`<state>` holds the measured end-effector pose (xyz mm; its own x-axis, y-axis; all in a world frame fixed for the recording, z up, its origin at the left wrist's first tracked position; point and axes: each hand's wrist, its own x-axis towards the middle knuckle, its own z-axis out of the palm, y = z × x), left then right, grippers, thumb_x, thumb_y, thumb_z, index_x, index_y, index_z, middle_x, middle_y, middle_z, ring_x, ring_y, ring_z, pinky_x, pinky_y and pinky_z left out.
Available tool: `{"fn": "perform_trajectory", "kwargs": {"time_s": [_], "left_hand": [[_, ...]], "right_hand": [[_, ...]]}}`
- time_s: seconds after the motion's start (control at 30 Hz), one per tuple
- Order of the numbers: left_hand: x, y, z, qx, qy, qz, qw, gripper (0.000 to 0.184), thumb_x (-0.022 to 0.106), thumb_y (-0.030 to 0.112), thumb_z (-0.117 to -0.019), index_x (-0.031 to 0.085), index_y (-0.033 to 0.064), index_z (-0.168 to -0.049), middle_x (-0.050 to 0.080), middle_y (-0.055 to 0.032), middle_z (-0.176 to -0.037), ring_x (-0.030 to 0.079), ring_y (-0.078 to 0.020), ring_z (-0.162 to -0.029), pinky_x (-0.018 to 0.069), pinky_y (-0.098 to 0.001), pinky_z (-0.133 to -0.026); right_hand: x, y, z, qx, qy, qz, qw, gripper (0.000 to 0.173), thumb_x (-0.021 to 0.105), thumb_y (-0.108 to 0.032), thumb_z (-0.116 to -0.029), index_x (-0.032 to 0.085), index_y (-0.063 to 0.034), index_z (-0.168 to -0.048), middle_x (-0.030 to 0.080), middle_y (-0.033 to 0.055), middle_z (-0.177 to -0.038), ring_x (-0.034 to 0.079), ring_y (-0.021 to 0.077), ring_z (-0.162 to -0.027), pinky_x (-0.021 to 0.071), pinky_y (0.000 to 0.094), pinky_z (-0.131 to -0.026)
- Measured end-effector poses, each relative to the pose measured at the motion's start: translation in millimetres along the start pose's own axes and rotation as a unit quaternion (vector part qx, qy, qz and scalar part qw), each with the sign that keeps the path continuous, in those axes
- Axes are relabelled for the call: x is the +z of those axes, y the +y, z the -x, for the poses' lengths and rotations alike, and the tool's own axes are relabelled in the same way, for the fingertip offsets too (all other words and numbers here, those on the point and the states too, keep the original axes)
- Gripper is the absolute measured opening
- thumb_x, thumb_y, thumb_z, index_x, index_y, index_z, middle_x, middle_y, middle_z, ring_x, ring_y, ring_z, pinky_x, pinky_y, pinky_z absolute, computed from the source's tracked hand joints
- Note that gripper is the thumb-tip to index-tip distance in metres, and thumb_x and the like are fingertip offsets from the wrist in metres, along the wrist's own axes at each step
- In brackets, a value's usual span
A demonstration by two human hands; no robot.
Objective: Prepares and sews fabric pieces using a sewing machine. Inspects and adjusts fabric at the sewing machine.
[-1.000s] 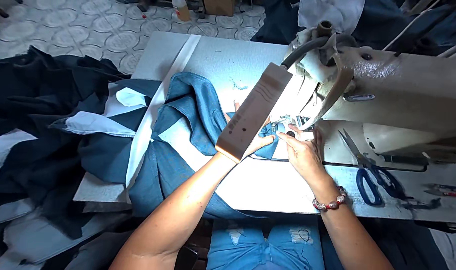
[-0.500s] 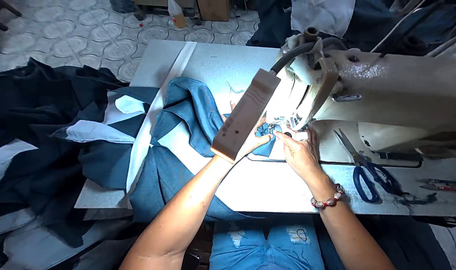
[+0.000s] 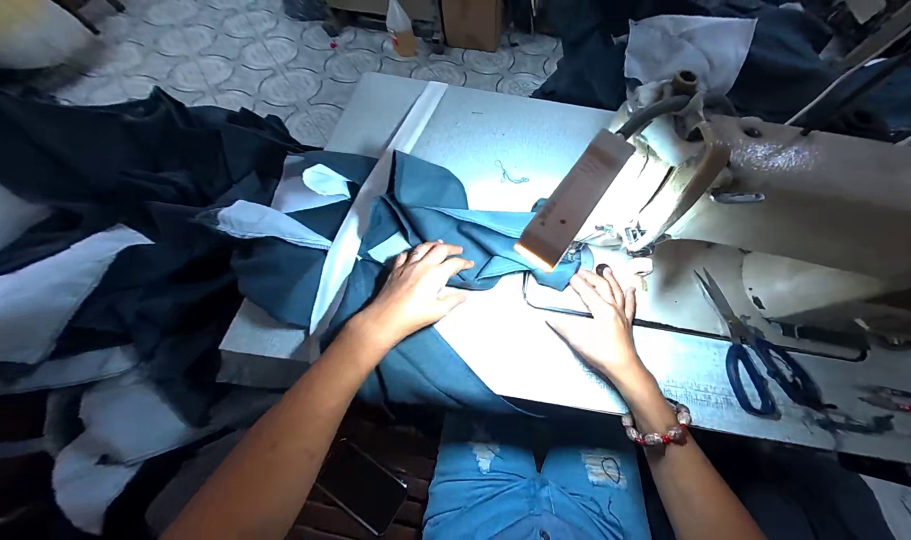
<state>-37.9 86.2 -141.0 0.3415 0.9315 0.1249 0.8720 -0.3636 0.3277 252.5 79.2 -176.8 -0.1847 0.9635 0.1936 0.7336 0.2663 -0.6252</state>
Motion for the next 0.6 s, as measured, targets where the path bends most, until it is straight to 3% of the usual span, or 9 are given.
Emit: {"fn": "perform_trajectory", "kwargs": {"time_s": [0.13,0.2,0.23,0.27,0.33,0.4,0.43,0.5,0.6], "left_hand": [[16,5,2,0.060,0.120,0.011,0.991,0.021,0.063,-0.002,-0.0890,0.077,0.0025,-0.103,0.074,-0.0170,-0.110,0.066,-0.0394,-0.116,0.0426,-0.0622,-0.103],[14,16,7,0.096,0.190,0.023,0.977,0.022,0.056,-0.002,-0.0894,0.075,0.0000,-0.102,0.074,-0.0163,-0.098,0.072,-0.0328,-0.097,0.0456,-0.0567,-0.100],[9,24,12,0.109,0.219,0.029,0.969,0.024,0.055,-0.002,-0.0893,0.075,-0.0004,-0.101,0.073,-0.0155,-0.094,0.071,-0.0305,-0.091,0.0457,-0.0541,-0.099],[2,33,18,0.120,0.243,0.028,0.962,0.023,0.054,-0.001,-0.0900,0.075,0.0001,-0.100,0.073,-0.0147,-0.092,0.071,-0.0289,-0.090,0.0455,-0.0520,-0.099],[-12,45,32,0.137,0.280,0.016,0.950,0.021,0.054,0.002,-0.0933,0.075,0.0020,-0.096,0.074,-0.0137,-0.091,0.071,-0.0268,-0.090,0.0458,-0.0492,-0.100],[-26,46,45,0.136,0.296,0.003,0.945,0.020,0.054,0.003,-0.0952,0.074,0.0036,-0.094,0.073,-0.0134,-0.090,0.070,-0.0257,-0.090,0.0440,-0.0472,-0.102],[-31,43,50,0.133,0.298,-0.004,0.945,0.021,0.054,0.002,-0.0958,0.075,0.0041,-0.095,0.073,-0.0136,-0.091,0.070,-0.0258,-0.091,0.0429,-0.0470,-0.103],[-36,40,58,0.139,0.288,-0.010,0.948,0.024,0.053,0.003,-0.0953,0.077,0.0069,-0.097,0.074,-0.0129,-0.095,0.069,-0.0259,-0.099,0.0395,-0.0498,-0.106],[-29,50,63,0.171,0.257,-0.020,0.951,0.024,0.053,0.008,-0.1006,0.076,0.0141,-0.100,0.075,-0.0069,-0.097,0.068,-0.0215,-0.106,0.0338,-0.0529,-0.111]], "right_hand": [[19,-27,-8,0.102,0.071,-0.096,0.988,0.064,0.077,-0.018,-0.0837,0.057,0.0022,-0.141,0.065,0.0172,-0.135,0.043,0.0395,-0.144,0.0048,0.0701,-0.120],[25,-40,-8,0.126,0.125,-0.153,0.972,0.064,0.074,-0.007,-0.0815,0.053,0.0076,-0.140,0.065,0.0224,-0.130,0.051,0.0365,-0.136,0.0134,0.0633,-0.121],[28,-45,-6,0.137,0.156,-0.196,0.958,0.066,0.073,-0.002,-0.0810,0.050,0.0087,-0.142,0.064,0.0235,-0.130,0.055,0.0318,-0.131,0.0258,0.0537,-0.119],[30,-49,-3,0.144,0.184,-0.254,0.939,0.071,0.073,0.001,-0.0814,0.044,0.0072,-0.146,0.061,0.0233,-0.134,0.057,0.0248,-0.126,0.0417,0.0403,-0.111],[27,-58,3,0.143,0.214,-0.370,0.893,0.079,0.071,0.007,-0.0835,0.033,0.0042,-0.152,0.055,0.0210,-0.141,0.061,0.0142,-0.118,0.0527,0.0277,-0.095],[12,-68,13,0.182,0.205,-0.461,0.844,0.077,0.067,0.014,-0.0832,0.032,0.0016,-0.151,0.065,0.0088,-0.112,0.065,0.0023,-0.081,0.0554,0.0178,-0.069],[1,-70,20,0.208,0.184,-0.492,0.825,0.073,0.064,0.015,-0.0845,0.033,0.0010,-0.149,0.065,0.0042,-0.095,0.060,0.0007,-0.063,0.0517,0.0153,-0.056],[-19,-60,33,0.222,0.118,-0.486,0.837,0.064,0.060,0.014,-0.0877,0.031,0.0015,-0.143,0.058,-0.0037,-0.066,0.052,-0.0001,-0.047,0.0456,0.0141,-0.046],[-38,-36,38,0.205,0.034,-0.338,0.918,0.058,0.062,0.003,-0.0932,0.036,0.0058,-0.145,0.060,-0.0010,-0.070,0.055,0.0002,-0.048,0.0477,0.0152,-0.046]]}}
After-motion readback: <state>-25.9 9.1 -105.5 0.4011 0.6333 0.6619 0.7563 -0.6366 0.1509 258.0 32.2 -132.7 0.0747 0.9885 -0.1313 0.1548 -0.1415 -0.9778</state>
